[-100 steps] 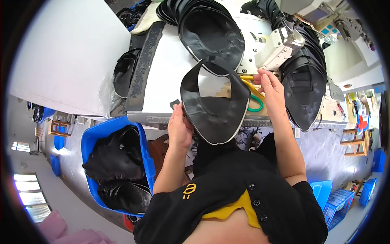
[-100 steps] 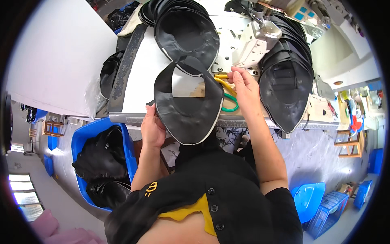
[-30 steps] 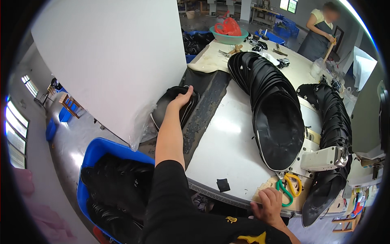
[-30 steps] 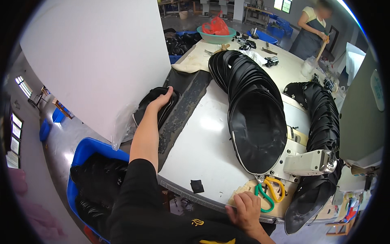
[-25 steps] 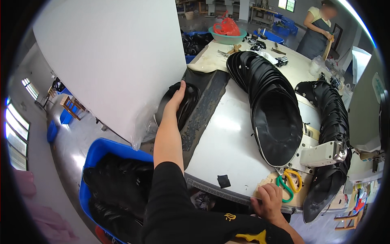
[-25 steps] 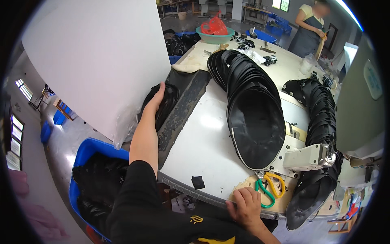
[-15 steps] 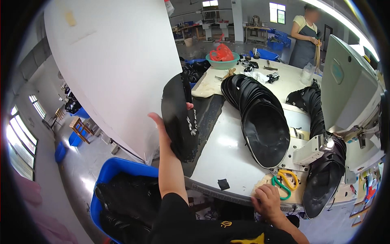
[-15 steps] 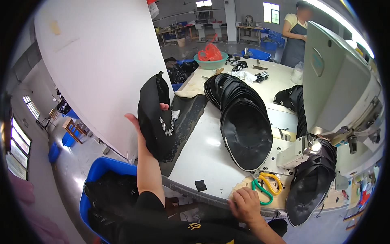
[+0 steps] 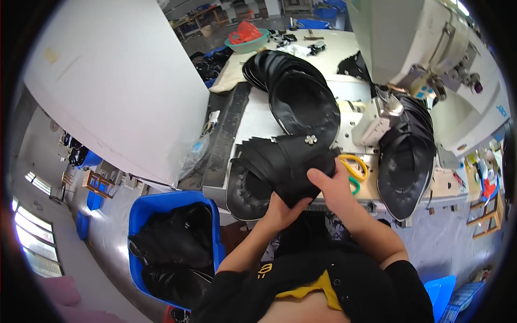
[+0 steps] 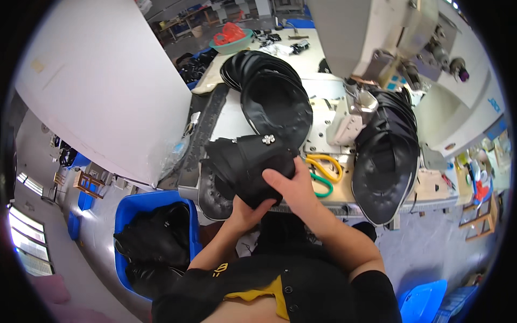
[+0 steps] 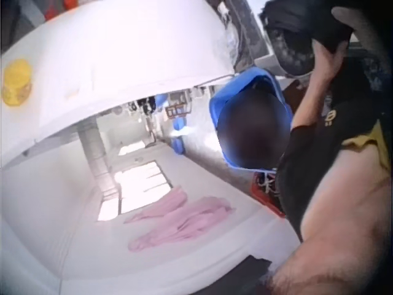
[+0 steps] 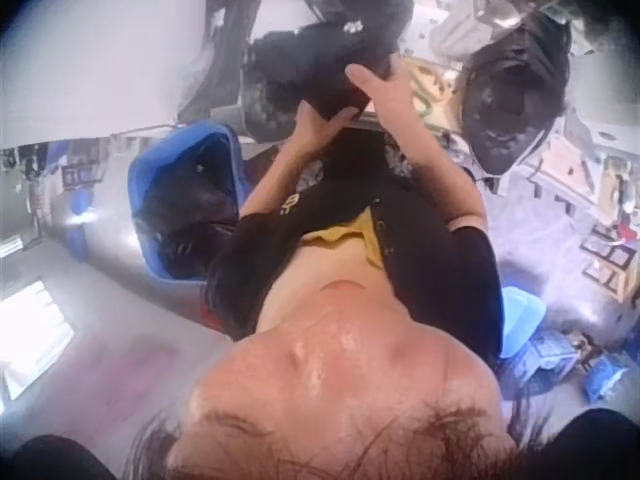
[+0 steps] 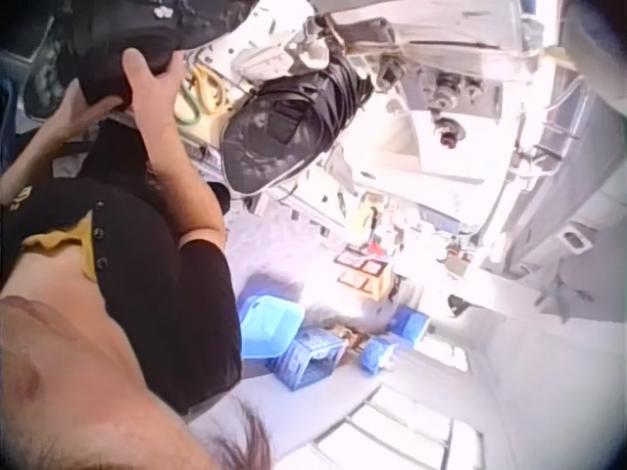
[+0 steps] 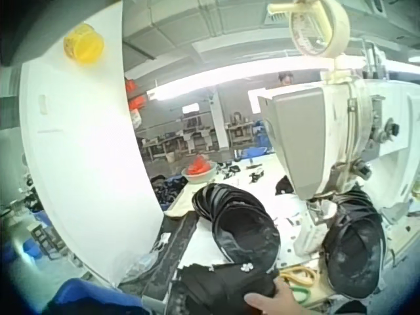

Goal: The person assembles black shoes by hand in a workshop. They pick up shoe parts, attach decorative white flower embellishments, and place the finished shoes into blue plastic bins.

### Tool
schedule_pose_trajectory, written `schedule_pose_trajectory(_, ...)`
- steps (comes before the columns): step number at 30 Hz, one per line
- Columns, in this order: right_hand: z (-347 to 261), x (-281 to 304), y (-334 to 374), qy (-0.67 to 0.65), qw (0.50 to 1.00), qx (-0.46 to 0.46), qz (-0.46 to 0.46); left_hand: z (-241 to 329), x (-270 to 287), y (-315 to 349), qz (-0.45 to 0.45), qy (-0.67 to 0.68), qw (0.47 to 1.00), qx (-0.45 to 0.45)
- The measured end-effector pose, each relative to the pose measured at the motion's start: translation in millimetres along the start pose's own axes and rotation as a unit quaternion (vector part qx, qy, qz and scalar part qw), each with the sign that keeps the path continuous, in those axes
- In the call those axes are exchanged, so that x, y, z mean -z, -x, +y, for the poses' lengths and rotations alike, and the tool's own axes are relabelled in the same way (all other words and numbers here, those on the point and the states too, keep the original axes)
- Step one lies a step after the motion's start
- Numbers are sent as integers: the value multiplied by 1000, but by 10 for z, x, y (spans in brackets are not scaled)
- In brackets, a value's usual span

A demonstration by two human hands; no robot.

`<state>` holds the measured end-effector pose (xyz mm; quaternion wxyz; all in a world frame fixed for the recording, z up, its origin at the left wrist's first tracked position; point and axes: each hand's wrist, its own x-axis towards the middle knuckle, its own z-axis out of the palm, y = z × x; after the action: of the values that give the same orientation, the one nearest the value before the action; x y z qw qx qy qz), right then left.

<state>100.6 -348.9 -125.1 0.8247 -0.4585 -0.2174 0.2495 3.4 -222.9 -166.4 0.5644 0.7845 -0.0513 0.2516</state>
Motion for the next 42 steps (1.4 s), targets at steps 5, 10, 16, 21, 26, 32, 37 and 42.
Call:
schedule_pose_trajectory(5, -24, 289, 158, -78, 993, -19, -83, 10, -154, 85, 95, 407, 902, 112)
schedule_pose_trajectory(10, -170, 450, 245, 71, 976, 14, -205, 407, 52, 69, 22, 387, 915, 112)
schedule_pose_trajectory(16, -458, 379, -84, 198, 884, 276, -322, 568, 223, -100, -25, 97, 993, -55)
schedule_pose_trajectory(21, 175, 690, 296, -67, 989, -34, -128, 122, -17, 298, 19, 562, 824, 73)
schedule_pose_trajectory(26, 180, 867, 553, -93, 989, -39, -109, 296, 75, 604, -81, 191, 945, 252)
schedule_pose_trajectory(32, 14, 1005, 572, 47, 981, -44, -181, 336, -72, 683, -149, 53, 955, 250)
schedule_pose_trajectory(37, -227, 739, 324, 38, 943, 34, -330, 450, 0, 727, -119, 122, 945, 280)
schedule_pose_trajectory(42, -597, 267, -101, 56, 861, 121, -491, 538, 99, 682, -46, 142, 973, 174)
